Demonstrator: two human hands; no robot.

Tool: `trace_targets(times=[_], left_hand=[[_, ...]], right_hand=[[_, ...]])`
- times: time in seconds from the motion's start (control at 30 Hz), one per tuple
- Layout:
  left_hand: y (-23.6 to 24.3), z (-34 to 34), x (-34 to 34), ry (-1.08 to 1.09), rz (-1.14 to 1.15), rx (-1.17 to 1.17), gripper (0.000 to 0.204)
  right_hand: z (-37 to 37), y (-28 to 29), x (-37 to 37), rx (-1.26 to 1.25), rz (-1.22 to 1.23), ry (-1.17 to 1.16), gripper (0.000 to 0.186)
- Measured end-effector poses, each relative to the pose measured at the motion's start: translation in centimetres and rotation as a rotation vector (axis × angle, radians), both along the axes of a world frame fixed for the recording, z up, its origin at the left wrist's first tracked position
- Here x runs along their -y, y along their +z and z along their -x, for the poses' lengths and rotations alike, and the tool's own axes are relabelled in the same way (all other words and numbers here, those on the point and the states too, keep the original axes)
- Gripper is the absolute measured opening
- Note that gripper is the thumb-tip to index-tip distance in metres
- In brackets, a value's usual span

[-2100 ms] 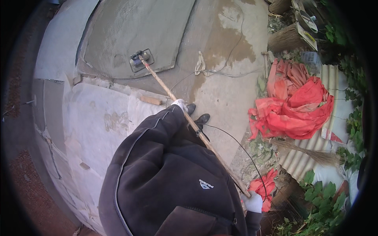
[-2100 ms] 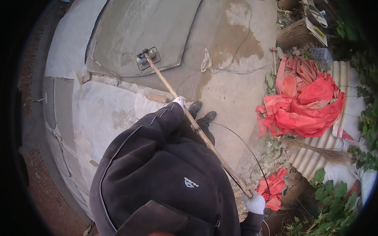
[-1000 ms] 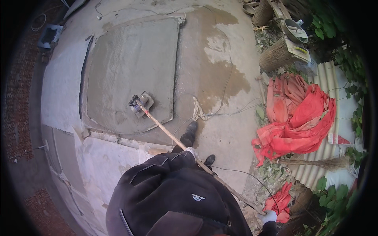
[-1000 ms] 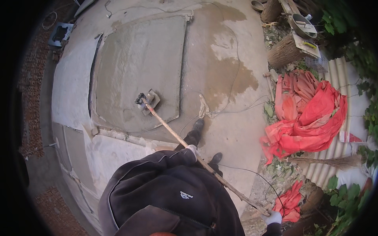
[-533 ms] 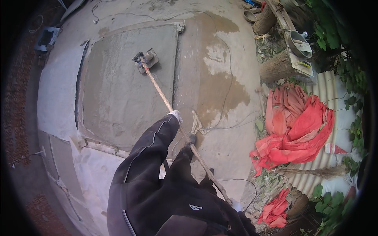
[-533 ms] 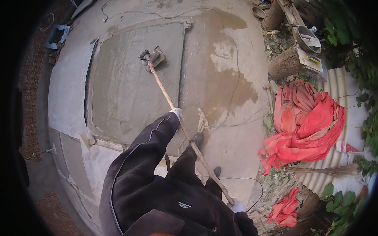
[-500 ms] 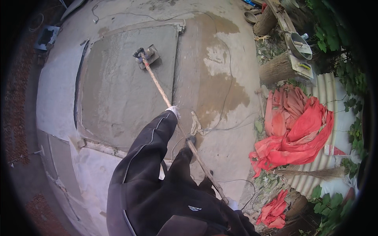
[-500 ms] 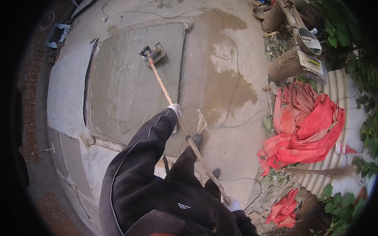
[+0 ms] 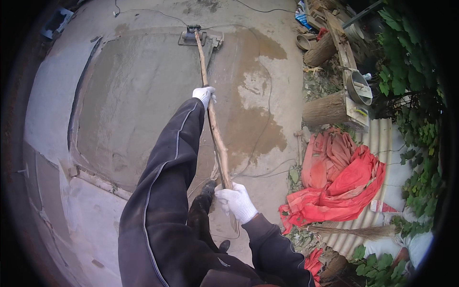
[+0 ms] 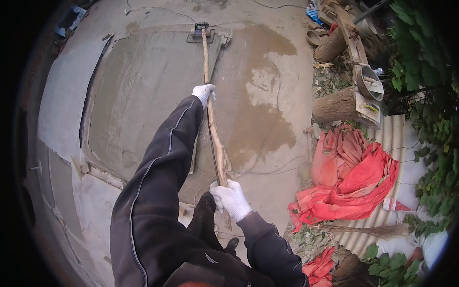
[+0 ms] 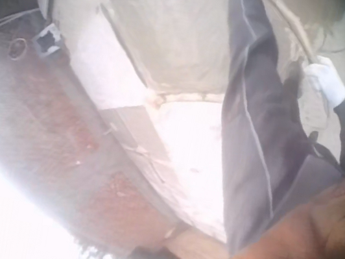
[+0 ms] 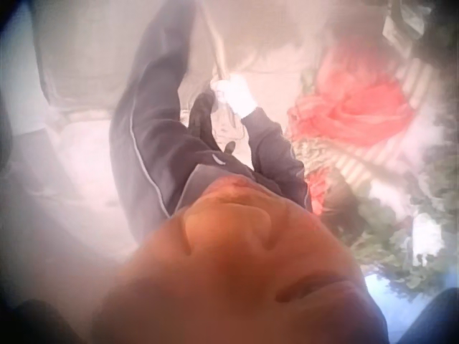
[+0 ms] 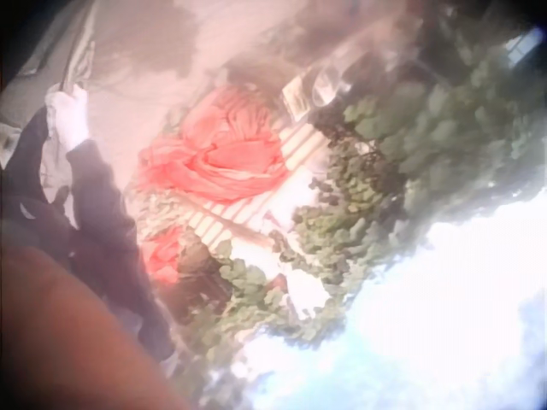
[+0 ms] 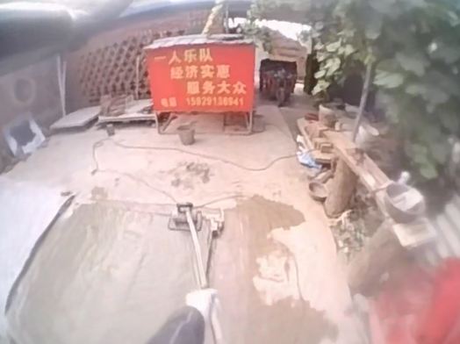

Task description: The person uses a long-handled power trowel to smooth a freshly poured concrete slab. The person moves the trowel back and forth across the surface, gradually leveling and finishing the wet concrete.

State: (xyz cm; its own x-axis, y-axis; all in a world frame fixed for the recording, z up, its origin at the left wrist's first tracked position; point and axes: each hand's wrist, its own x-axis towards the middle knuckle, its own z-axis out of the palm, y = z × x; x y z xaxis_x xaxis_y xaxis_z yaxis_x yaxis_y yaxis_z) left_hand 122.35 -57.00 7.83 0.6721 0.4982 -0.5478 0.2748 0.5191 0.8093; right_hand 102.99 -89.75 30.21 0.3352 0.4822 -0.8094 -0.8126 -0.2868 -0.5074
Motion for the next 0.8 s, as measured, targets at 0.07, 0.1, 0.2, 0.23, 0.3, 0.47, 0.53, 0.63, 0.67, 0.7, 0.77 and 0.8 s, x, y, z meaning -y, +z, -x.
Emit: trace_targets(times=[0.07, 0.1, 0.2, 0.23, 0.3, 0.47, 0.53, 0.63, 0.67, 0.7, 0.77, 0.8], left_hand=[[0.7, -0.3, 0.0, 0.056, 0.087, 0.078, 0.011], [1.3, -0.3, 0.3, 0.085, 0.132, 0.121, 0.011], [2.8, 1.9, 2.0, 0.044, 0.369, 0.239, 0.013], [3.6, 2.7, 2.8, 0.019, 0.471, 0.286, 0.015], [5.8, 4.7, 4.4, -0.018, 0.529, 0.358, 0.02], [12.8, 12.2, 8.3, -0.068, 0.61, 0.219, 0.036], [15.7, 15.8, 10.6, -0.034, 0.612, 0.262, 0.036], [21.5, 21.5, 13.4, -0.123, 0.624, 0.167, 0.039], [22.6, 22.9, 14.2, -0.134, 0.587, 0.123, 0.039], [23.2, 24.0, 14.5, -0.141, 0.568, 0.127, 0.04], [24.1, 26.2, 15.2, -0.155, 0.531, 0.132, 0.042], [26.0, 26.8, 15.6, -0.166, 0.505, 0.128, 0.042]], right_hand=[[-0.8, 0.7, -0.2, 0.014, 0.004, 0.009, 0.013], [-0.9, 1.5, 0.1, 0.002, -0.001, -0.006, 0.015], [-1.6, 3.8, 0.8, -0.059, -0.051, -0.08, 0.021], [-1.8, 4.6, 0.7, -0.066, -0.067, -0.106, 0.021], [-1.5, 6.3, 0.1, -0.071, -0.122, -0.155, 0.021], [1.0, 7.4, -2.1, -0.029, -0.139, -0.141, 0.018], [2.2, 7.4, -2.9, -0.039, -0.14, -0.149, 0.015], [4.2, 7.7, -4.3, -0.085, -0.198, -0.207, 0.013], [4.8, 7.0, -4.4, -0.102, -0.218, -0.229, 0.01], [5.4, 6.7, -4.5, -0.093, -0.223, -0.235, 0.009], [6.5, 6.3, -4.6, -0.08, -0.232, -0.249, 0.007], [6.7, 6.7, -4.9, -0.074, -0.253, -0.218, 0.007]])
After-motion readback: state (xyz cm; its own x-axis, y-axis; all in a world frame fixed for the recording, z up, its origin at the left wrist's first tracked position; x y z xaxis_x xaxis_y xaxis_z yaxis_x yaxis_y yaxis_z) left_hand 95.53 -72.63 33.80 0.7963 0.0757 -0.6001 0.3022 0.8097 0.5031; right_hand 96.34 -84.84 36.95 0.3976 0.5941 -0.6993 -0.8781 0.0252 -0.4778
